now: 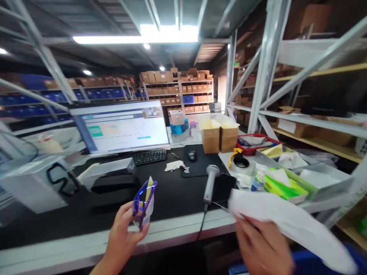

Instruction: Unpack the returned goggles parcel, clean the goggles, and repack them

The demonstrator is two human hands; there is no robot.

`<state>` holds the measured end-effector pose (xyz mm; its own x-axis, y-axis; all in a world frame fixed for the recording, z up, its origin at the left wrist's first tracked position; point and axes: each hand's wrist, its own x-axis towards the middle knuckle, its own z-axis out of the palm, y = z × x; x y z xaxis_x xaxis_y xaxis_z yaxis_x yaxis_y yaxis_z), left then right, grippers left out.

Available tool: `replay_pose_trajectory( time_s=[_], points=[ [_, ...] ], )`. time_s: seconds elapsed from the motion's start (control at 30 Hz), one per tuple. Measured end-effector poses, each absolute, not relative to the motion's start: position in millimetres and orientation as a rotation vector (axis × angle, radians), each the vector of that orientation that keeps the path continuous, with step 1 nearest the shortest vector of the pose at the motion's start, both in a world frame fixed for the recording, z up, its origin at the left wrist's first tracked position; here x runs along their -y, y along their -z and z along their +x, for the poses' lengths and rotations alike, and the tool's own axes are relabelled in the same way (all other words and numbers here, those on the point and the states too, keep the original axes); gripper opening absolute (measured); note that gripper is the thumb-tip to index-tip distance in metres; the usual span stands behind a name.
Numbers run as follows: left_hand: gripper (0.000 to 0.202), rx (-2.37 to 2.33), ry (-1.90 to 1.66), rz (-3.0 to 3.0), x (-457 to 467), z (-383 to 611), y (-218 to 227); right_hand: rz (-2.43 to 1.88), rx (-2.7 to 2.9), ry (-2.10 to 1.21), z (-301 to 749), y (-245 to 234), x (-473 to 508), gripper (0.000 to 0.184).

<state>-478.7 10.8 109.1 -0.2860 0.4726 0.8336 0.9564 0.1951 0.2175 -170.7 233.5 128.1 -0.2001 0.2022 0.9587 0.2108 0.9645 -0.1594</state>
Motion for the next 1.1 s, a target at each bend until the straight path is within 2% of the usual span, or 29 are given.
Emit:
replay_pose_trajectory(
  time_s=[0.07,0.17,0.33,0.6,0.83,0.97,1.1],
  points=[
    [0.034,1.921,1.034,-1.386,14,-487,-124,-0.082,1.888,-0.075,-248,-159,-223,0.035],
    [0.039,2.117,1.066,-1.512,49,-502,-143,0.202,2.384,-0.262,-354,-188,-220,0.039],
    [0.053,2.513,0.948,-1.598,76,-521,-162,0.350,2.499,-0.319,-446,-187,-223,0.033],
    [0.051,2.700,0.484,-1.671,41,-542,-169,0.208,2.399,-0.438,-444,-153,-206,0.035],
    [0.047,2.688,0.164,-1.680,-3,-541,-171,0.203,2.416,-0.408,-426,-157,-198,0.040],
    [0.050,2.619,0.131,-1.629,-20,-537,-164,0.212,2.438,-0.400,-427,-164,-191,0.040],
    [0.052,2.566,0.232,-1.460,-24,-539,-156,0.247,2.414,-0.493,-431,-166,-180,0.049]
  ],
)
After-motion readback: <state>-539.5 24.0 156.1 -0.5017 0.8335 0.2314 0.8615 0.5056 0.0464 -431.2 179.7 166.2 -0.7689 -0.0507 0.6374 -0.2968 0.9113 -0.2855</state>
